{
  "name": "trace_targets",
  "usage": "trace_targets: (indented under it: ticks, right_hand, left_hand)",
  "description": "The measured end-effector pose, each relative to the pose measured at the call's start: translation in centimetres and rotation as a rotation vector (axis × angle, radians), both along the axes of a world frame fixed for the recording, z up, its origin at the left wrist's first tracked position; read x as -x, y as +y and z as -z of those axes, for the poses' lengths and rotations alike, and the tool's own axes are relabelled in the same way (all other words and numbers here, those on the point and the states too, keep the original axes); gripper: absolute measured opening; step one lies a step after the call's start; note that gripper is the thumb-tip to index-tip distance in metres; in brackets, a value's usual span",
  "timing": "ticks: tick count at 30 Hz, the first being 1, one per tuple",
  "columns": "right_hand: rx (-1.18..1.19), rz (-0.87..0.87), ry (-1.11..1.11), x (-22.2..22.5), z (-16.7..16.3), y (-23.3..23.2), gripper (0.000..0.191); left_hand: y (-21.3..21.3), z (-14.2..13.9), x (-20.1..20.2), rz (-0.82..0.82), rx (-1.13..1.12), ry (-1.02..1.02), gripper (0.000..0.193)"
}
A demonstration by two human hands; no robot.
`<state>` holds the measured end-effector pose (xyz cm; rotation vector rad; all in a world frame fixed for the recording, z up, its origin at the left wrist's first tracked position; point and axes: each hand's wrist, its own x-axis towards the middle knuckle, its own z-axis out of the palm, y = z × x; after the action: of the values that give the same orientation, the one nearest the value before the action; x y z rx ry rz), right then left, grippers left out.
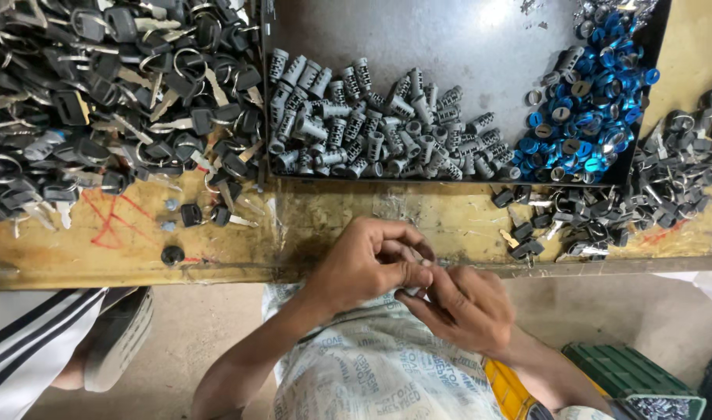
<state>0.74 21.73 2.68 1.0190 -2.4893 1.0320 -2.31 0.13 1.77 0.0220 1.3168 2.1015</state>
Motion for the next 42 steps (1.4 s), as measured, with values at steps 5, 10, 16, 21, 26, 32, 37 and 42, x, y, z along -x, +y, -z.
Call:
trace_targets:
  ticks: [5, 10, 16, 21, 26, 32, 37, 42]
  right_hand:
    - [-0.056, -0.006, 0.331, 1.4, 1.5, 1.0, 0.033]
    - [-0.077, 0.155, -0.074, 2.4, -0.4, -0.3, 0.035]
    - [-0.454, 0.634, -0.191, 3.9, -5.0, 3.5, 0.010]
    - [-0.705, 0.643, -0.075, 3.7, -1.4, 2.8, 0.031]
    - [-0.556, 0.624, -0.175, 2.1, -0.6, 0.7, 0.035]
    - [-0.436, 0.478, -0.200, 3.7, -2.0, 0.4, 0.023]
    - [0.085, 0.522, -0.377, 4.0, -3.8, 2.8, 0.009]
    - [0.852, 0.479, -0.817, 3.8, -3.1, 3.1, 0.009]
  left_hand:
    - [2.3, -1.7, 0.4, -0.084, -0.046, 0.189, 0.018]
    - [6.6, -0.5, -2.6, -0.644, 0.014, -0.070, 0.019]
    - [3.4, 2.8, -3.1, -0.598, 0.343, 0.563, 0.010]
    - [1.7, 1.2, -0.9, -0.585, 0.358, 0.500, 0.014]
    - [1.9, 1.2, 0.0, -0.561, 0.419, 0.446, 0.012]
    - [1.5, 1.5, -0.3, -0.563, 0.394, 0.514, 0.017]
    - [1.3, 1.2, 0.1, -0.569, 0.360, 0.494, 0.017]
    - [1.4, 1.3, 0.1, -0.587, 0.381, 0.472, 0.016]
